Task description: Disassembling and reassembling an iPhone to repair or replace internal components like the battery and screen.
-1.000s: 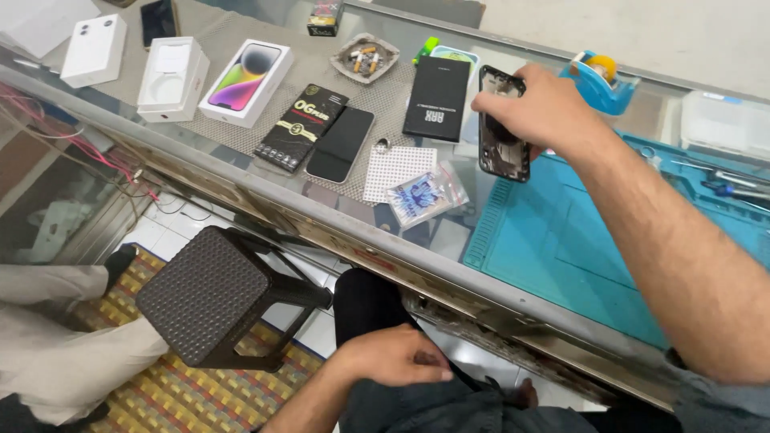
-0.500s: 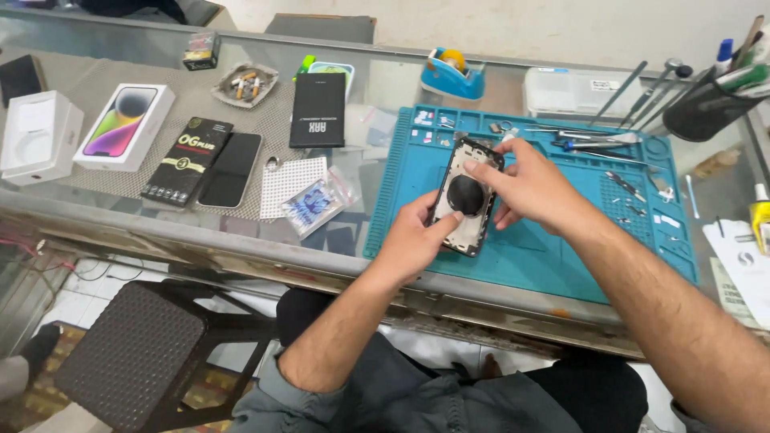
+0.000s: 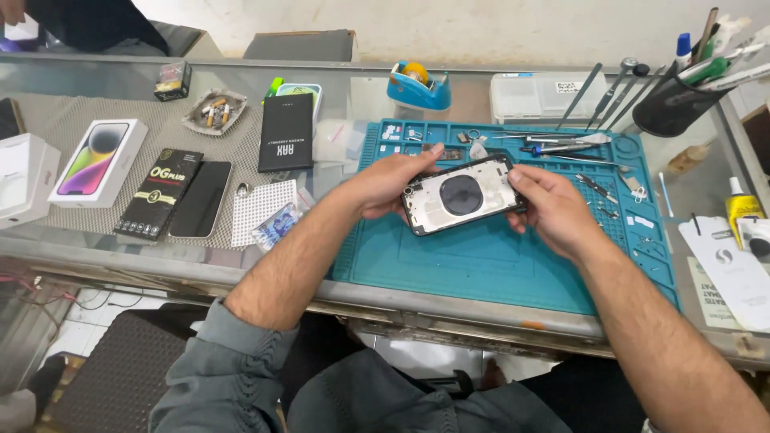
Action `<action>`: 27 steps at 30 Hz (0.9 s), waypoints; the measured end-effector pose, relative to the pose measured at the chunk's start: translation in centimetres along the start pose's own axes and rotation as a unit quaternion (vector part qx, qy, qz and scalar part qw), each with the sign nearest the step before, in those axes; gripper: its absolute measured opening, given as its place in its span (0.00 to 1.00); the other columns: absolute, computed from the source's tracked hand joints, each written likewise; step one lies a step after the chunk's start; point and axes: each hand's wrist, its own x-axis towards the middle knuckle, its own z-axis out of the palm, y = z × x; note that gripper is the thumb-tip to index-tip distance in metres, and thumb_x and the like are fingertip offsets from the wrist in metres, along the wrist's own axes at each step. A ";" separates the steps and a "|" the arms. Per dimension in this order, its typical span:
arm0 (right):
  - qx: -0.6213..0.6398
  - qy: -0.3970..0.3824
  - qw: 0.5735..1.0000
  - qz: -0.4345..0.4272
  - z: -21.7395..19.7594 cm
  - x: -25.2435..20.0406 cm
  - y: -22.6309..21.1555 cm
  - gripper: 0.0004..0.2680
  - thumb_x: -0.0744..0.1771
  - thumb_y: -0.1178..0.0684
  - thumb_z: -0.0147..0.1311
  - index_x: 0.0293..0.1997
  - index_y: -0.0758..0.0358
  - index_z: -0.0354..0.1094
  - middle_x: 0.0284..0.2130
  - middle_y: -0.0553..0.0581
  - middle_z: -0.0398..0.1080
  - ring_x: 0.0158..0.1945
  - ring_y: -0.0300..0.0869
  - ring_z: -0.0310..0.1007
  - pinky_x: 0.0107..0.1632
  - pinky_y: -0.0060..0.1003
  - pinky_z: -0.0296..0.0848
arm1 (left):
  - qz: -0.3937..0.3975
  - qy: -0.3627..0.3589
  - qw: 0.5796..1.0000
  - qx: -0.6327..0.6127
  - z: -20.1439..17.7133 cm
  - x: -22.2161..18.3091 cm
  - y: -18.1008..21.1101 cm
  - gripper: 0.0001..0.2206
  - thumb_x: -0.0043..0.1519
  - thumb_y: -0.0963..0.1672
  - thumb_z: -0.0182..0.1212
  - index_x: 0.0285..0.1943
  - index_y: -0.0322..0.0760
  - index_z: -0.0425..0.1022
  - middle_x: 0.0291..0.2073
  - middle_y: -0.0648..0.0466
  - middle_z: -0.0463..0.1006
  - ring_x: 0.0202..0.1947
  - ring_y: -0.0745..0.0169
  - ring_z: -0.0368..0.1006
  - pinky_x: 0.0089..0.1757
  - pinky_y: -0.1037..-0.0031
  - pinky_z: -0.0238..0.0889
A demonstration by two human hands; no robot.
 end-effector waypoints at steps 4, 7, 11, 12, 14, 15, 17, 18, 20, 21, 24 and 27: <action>0.005 0.018 1.000 -0.012 0.4 -0.4 0.1 0.09 0.71 0.54 0.50 0.53 0.68 0.71 0.25 0.64 0.71 0.19 0.47 0.73 0.19 0.35 0.74 | 0.032 0.036 0.999 0.024 -1.2 2.0 -0.6 0.37 0.60 0.61 0.60 0.54 0.19 0.74 0.33 0.41 0.76 0.26 0.50 0.82 0.25 0.60 0.80; 0.025 0.057 0.998 -0.030 0.1 -0.1 0.4 0.08 0.71 0.56 0.49 0.53 0.67 0.69 0.27 0.66 0.73 0.20 0.48 0.75 0.21 0.38 0.77 | 0.082 0.003 0.993 -0.090 -1.9 3.1 -1.4 0.28 0.62 0.58 0.61 0.52 0.30 0.78 0.31 0.46 0.83 0.29 0.54 0.84 0.31 0.61 0.83; 0.017 0.073 0.994 -0.076 0.2 0.0 0.9 0.07 0.70 0.61 0.47 0.52 0.72 0.66 0.28 0.69 0.73 0.24 0.51 0.78 0.26 0.44 0.83 | 0.194 -0.046 0.975 -0.102 -1.9 2.5 -2.4 0.24 0.60 0.39 0.67 0.67 0.26 0.68 0.42 0.34 0.82 0.37 0.42 0.83 0.33 0.54 0.83; 0.005 0.074 0.993 -0.087 0.4 -0.1 1.0 0.07 0.70 0.63 0.47 0.52 0.73 0.66 0.28 0.70 0.72 0.25 0.54 0.78 0.27 0.46 0.83 | 0.228 -0.050 0.968 -0.088 -1.5 1.9 -2.3 0.27 0.58 0.36 0.69 0.68 0.25 0.67 0.43 0.34 0.81 0.38 0.42 0.83 0.32 0.55 0.83; 0.000 0.073 0.992 -0.099 0.1 -0.1 1.3 0.07 0.70 0.63 0.47 0.53 0.74 0.65 0.28 0.71 0.72 0.25 0.55 0.78 0.27 0.47 0.84 | 0.237 -0.044 0.967 -0.079 -1.3 2.3 -3.0 0.25 0.58 0.36 0.68 0.66 0.25 0.68 0.42 0.35 0.82 0.37 0.43 0.83 0.33 0.55 0.83; -0.003 0.072 0.991 -0.112 -0.1 -0.1 1.5 0.08 0.70 0.63 0.46 0.54 0.75 0.65 0.28 0.71 0.71 0.24 0.56 0.78 0.27 0.49 0.84 | 0.246 -0.039 0.966 -0.068 -1.2 2.4 -3.5 0.24 0.58 0.35 0.68 0.65 0.25 0.70 0.41 0.36 0.82 0.37 0.45 0.82 0.33 0.55 0.83; -0.008 0.074 0.990 -0.117 0.0 -0.3 1.5 0.08 0.70 0.64 0.46 0.54 0.76 0.64 0.28 0.71 0.71 0.24 0.57 0.78 0.27 0.49 0.84 | 0.252 -0.038 0.965 -0.068 -1.1 2.3 -3.5 0.23 0.59 0.35 0.66 0.65 0.24 0.69 0.41 0.35 0.81 0.36 0.45 0.82 0.32 0.56 0.83; -0.012 0.076 0.989 -0.124 0.0 -0.4 1.5 0.08 0.70 0.64 0.45 0.55 0.76 0.64 0.29 0.71 0.70 0.24 0.57 0.78 0.26 0.50 0.84 | 0.258 -0.039 0.963 -0.066 -1.0 2.3 -3.5 0.23 0.59 0.35 0.65 0.65 0.23 0.69 0.41 0.33 0.81 0.35 0.45 0.82 0.31 0.58 0.84; -0.017 0.068 0.989 -0.130 0.7 -0.7 0.8 0.10 0.69 0.65 0.46 0.57 0.75 0.63 0.29 0.71 0.71 0.24 0.56 0.78 0.26 0.49 0.84 | 0.263 -0.040 0.962 -0.060 -1.0 1.9 -3.0 0.22 0.60 0.35 0.65 0.65 0.23 0.69 0.41 0.33 0.81 0.35 0.45 0.82 0.31 0.57 0.84; -0.022 0.060 0.989 -0.136 0.9 -0.9 0.4 0.13 0.68 0.66 0.46 0.59 0.75 0.62 0.30 0.71 0.71 0.24 0.55 0.78 0.26 0.48 0.84 | 0.268 -0.041 0.961 -0.054 -0.9 1.8 -2.8 0.22 0.60 0.35 0.64 0.65 0.22 0.69 0.40 0.32 0.81 0.35 0.44 0.82 0.30 0.57 0.84; -0.026 0.050 0.987 -0.152 1.1 -1.2 0.2 0.15 0.67 0.66 0.46 0.62 0.76 0.60 0.30 0.72 0.72 0.24 0.54 0.78 0.25 0.47 0.84 | 0.275 -0.050 0.957 -0.077 -1.1 1.8 -3.0 0.21 0.61 0.35 0.63 0.65 0.23 0.69 0.40 0.31 0.81 0.35 0.43 0.82 0.30 0.56 0.83; -0.031 0.046 0.985 -0.162 1.2 -1.3 -0.1 0.16 0.67 0.67 0.46 0.64 0.76 0.59 0.32 0.73 0.72 0.25 0.54 0.78 0.25 0.46 0.84 | 0.280 -0.056 0.954 -0.096 -1.2 2.0 -3.2 0.21 0.61 0.34 0.62 0.65 0.24 0.69 0.40 0.32 0.81 0.35 0.44 0.82 0.30 0.55 0.83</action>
